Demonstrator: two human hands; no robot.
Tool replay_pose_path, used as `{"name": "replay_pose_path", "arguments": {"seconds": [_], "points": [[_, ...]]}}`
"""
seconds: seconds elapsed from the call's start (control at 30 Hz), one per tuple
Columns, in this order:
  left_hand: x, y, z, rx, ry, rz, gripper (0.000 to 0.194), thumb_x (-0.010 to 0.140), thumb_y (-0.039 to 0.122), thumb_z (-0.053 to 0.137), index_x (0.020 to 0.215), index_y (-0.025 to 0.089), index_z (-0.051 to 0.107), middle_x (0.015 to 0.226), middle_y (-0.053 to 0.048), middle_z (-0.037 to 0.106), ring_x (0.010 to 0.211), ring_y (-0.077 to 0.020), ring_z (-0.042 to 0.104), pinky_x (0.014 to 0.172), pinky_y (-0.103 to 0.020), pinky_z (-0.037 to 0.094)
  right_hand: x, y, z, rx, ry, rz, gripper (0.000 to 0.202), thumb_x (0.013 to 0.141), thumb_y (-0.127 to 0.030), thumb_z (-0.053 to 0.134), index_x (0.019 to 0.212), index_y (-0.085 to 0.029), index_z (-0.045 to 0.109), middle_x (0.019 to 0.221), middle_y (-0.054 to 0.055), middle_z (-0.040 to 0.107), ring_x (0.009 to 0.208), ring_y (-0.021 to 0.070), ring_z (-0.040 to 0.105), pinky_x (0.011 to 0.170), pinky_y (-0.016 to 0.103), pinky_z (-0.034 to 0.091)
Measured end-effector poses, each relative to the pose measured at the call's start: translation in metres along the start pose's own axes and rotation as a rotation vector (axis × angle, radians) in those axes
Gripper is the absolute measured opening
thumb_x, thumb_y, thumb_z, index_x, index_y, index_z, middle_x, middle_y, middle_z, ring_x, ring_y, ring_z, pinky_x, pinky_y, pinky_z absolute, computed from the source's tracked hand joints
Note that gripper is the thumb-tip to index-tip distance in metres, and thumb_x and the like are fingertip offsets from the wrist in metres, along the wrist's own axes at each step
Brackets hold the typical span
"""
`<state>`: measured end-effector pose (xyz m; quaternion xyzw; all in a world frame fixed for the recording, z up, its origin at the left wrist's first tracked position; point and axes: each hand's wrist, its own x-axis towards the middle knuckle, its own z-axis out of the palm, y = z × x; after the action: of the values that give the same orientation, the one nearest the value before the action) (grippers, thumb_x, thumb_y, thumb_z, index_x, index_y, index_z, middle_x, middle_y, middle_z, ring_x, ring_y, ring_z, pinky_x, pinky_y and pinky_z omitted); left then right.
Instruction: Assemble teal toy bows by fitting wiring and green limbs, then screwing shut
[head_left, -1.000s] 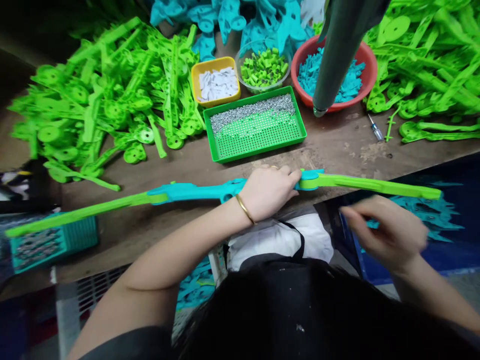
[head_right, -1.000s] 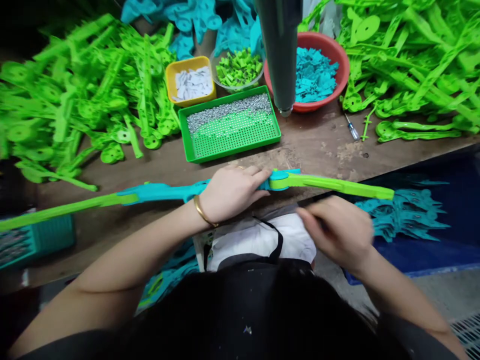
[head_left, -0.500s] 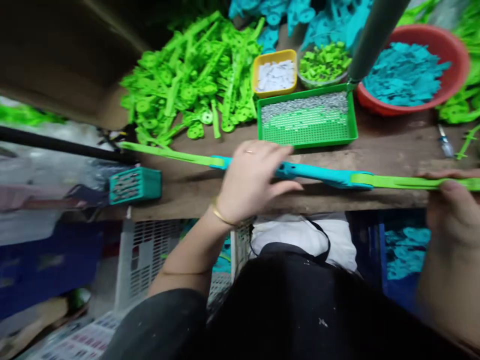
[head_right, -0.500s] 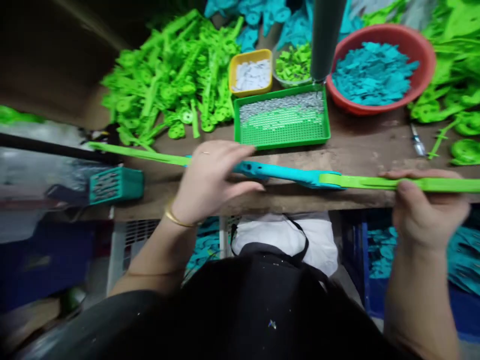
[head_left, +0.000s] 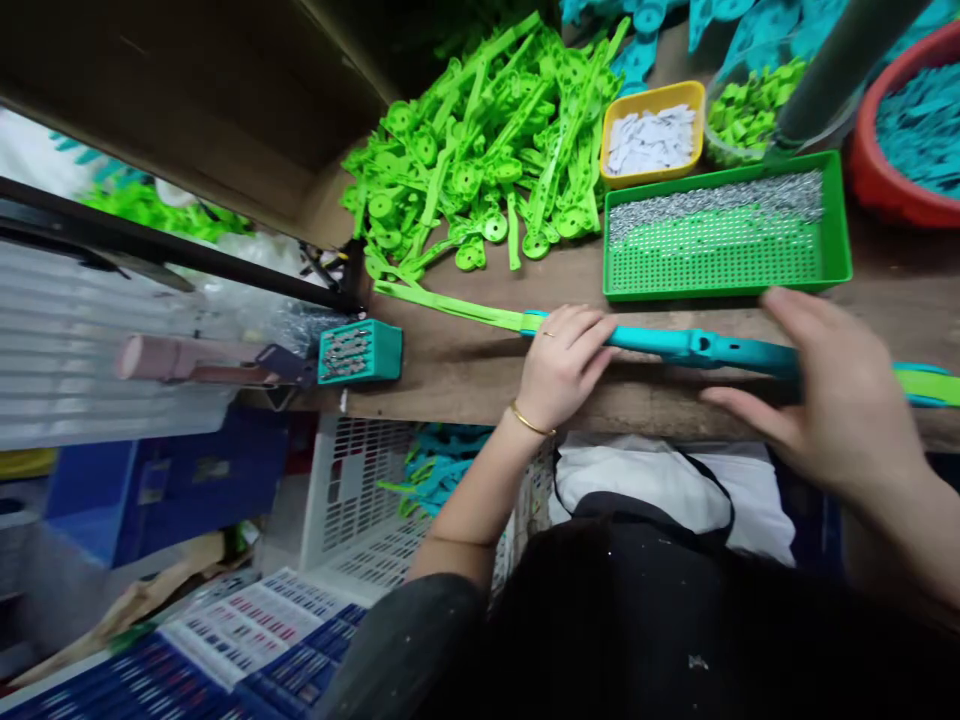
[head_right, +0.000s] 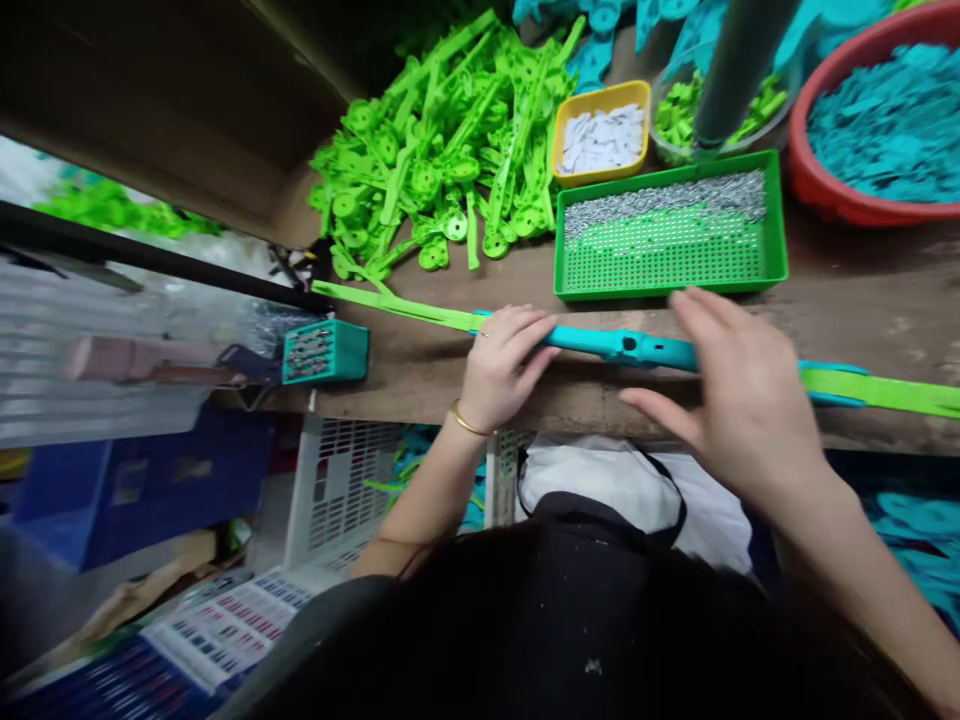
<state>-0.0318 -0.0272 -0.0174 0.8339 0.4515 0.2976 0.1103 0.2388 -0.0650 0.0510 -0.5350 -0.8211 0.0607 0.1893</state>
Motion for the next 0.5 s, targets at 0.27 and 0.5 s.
{"name": "replay_pose_path", "arguments": {"seconds": [0.27,0.5], "points": [[-0.053,-0.075,0.002,-0.163,0.645,-0.635,0.056,0.095,0.064,0.041,0.134,0.024,0.033,0.111,-0.011,0.057,0.100,-0.0165,0.063,0.086,-0.034,0.054,0.028,-0.006,0.023,-0.218,-0.030,-0.094,0.037,0.096,-0.048,0.048,0.116,-0.022,0.065,0.104,0.008,0.073,0.084,0.0247,0.066,0.062,0.035,0.039],[-0.029,-0.077,0.006,-0.987,0.219,-0.487,0.066,0.066,0.070,0.076,0.105,0.023,0.050,0.099,-0.005,0.070,0.094,-0.0222,0.071,0.087,-0.041,0.057,0.047,-0.033,0.018,-0.278,-0.091,-0.247,0.056,0.093,-0.055,0.048,0.125,-0.010,0.060,0.125,0.018,0.065,0.101,0.0333,0.063,0.084,0.044,0.048]]}}
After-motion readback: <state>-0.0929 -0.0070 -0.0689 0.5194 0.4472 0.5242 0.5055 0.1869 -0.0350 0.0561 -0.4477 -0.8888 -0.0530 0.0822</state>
